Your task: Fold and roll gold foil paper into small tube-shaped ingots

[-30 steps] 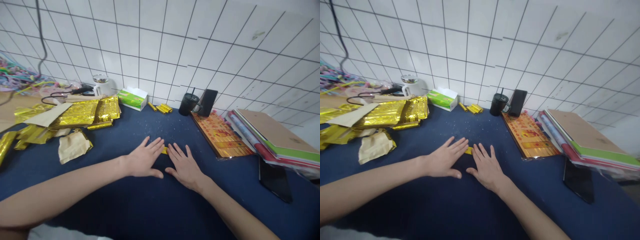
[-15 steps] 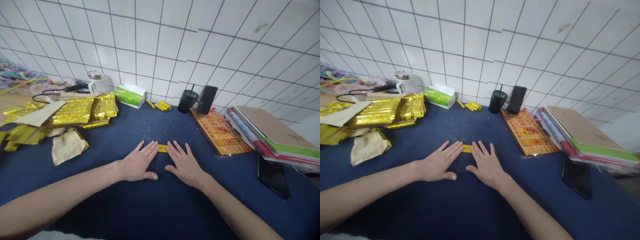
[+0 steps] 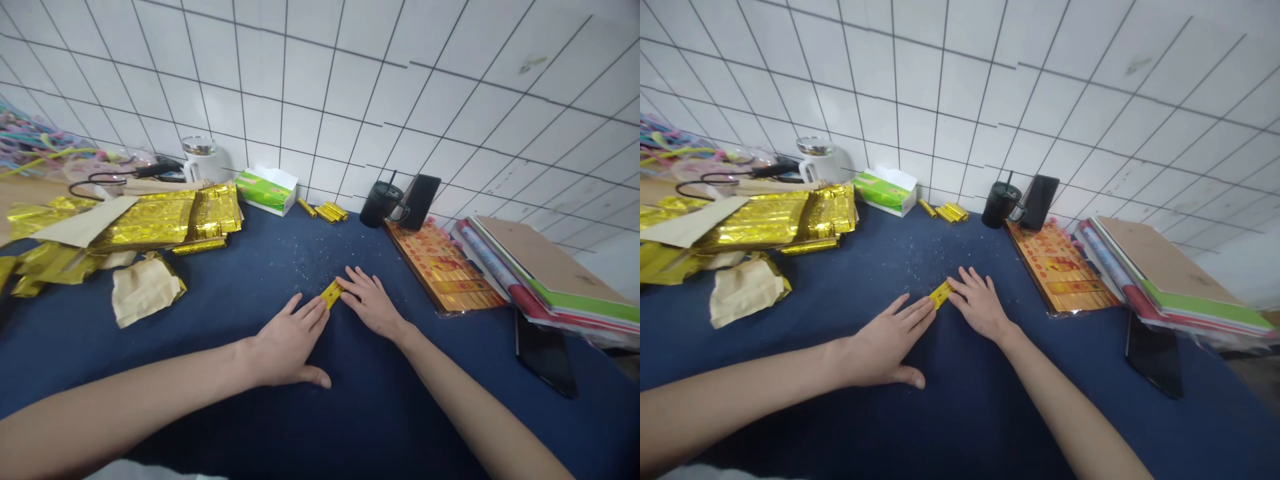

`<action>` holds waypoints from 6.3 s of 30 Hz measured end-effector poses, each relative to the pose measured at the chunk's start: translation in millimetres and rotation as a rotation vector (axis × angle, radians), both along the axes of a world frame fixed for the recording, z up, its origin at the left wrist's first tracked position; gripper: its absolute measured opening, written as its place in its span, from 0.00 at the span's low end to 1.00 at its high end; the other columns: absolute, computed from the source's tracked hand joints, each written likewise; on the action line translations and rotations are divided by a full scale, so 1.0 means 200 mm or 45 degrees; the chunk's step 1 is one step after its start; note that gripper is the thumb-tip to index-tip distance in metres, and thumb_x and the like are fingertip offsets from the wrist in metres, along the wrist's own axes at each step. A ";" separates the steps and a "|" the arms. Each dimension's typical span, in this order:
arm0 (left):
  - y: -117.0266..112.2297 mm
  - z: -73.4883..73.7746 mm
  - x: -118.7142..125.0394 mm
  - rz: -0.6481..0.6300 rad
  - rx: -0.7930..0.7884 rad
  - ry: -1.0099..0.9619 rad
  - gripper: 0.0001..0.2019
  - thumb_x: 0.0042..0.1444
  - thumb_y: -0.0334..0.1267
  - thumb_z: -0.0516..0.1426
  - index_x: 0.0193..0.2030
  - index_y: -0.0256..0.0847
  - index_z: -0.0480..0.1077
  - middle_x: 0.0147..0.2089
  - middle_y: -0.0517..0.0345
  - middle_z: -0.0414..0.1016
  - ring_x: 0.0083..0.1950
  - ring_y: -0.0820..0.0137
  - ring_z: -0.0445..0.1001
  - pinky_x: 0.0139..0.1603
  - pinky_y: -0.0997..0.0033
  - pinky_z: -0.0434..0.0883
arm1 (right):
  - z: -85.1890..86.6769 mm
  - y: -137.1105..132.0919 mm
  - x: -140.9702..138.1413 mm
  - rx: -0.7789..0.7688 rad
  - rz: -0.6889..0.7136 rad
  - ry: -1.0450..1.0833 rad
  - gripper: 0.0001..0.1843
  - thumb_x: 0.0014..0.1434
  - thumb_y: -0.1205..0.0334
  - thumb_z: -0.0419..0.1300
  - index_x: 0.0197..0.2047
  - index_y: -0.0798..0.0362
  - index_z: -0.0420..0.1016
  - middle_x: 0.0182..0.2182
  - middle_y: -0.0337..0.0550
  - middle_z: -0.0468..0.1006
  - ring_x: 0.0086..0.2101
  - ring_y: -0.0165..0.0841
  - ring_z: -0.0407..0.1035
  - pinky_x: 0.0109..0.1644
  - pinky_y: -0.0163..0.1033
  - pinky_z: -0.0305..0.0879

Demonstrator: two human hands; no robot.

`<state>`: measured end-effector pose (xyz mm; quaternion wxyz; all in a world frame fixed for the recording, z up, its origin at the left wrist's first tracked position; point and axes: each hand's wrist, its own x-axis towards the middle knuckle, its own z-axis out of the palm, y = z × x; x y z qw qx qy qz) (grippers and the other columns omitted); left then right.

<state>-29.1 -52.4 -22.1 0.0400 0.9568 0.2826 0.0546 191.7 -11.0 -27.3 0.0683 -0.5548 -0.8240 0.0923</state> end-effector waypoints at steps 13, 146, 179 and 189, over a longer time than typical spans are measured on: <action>-0.01 -0.01 0.00 0.008 0.086 -0.008 0.45 0.47 0.67 0.35 0.60 0.29 0.51 0.62 0.37 0.51 0.64 0.54 0.43 0.60 0.50 0.41 | 0.00 0.14 -0.11 0.063 -0.307 0.290 0.08 0.51 0.59 0.55 0.27 0.53 0.72 0.52 0.53 0.66 0.55 0.41 0.54 0.54 0.51 0.49; 0.03 0.02 -0.02 -0.035 -0.121 -0.099 0.42 0.46 0.64 0.46 0.59 0.32 0.51 0.62 0.41 0.52 0.64 0.56 0.44 0.61 0.54 0.40 | 0.05 0.10 -0.29 -0.041 0.273 -0.042 0.33 0.60 0.44 0.32 0.62 0.52 0.45 0.63 0.46 0.38 0.61 0.38 0.30 0.59 0.57 0.32; 0.05 0.01 -0.05 -0.121 -0.064 -0.140 0.39 0.49 0.62 0.45 0.58 0.32 0.52 0.63 0.40 0.48 0.65 0.59 0.44 0.60 0.51 0.42 | 0.08 -0.05 -0.01 0.049 0.325 -0.078 0.22 0.62 0.57 0.40 0.57 0.48 0.57 0.58 0.40 0.58 0.59 0.36 0.44 0.59 0.56 0.41; 0.20 0.06 -0.12 -0.126 -0.038 -0.075 0.30 0.52 0.57 0.47 0.55 0.39 0.58 0.60 0.49 0.57 0.63 0.58 0.50 0.60 0.50 0.42 | 0.01 -0.24 0.03 0.079 0.265 -0.317 0.36 0.58 0.43 0.39 0.64 0.53 0.37 0.63 0.45 0.42 0.61 0.42 0.33 0.59 0.59 0.36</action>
